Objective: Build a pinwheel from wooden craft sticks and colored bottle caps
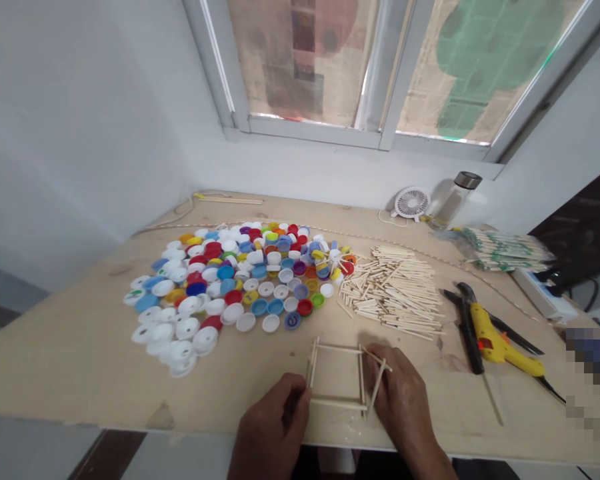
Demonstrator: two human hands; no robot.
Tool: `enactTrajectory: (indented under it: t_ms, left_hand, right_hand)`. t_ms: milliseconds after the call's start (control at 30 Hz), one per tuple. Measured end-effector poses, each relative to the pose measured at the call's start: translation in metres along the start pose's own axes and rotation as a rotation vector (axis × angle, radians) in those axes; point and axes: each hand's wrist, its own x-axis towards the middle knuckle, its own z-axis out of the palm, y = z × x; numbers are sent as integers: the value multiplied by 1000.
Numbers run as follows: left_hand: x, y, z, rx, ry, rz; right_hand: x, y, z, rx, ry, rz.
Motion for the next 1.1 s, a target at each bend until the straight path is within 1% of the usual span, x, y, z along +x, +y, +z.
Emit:
enactTrajectory:
  t_ms: [233, 367, 700, 1100]
  left_hand:
    - [0, 0, -1, -17, -13, -5]
    - [0, -2, -1, -15, -27, -30]
    - [0, 1, -2, -49, -46, -87]
    - [3, 3, -1, -76, -53, -70]
  right_hand:
    - [-1, 1, 0, 22, 3, -6]
    - [-1, 1, 0, 29, -7, 8]
    - [-4, 4, 1, 25, -12, -15]
    - [-3, 5, 4, 41, -5, 18]
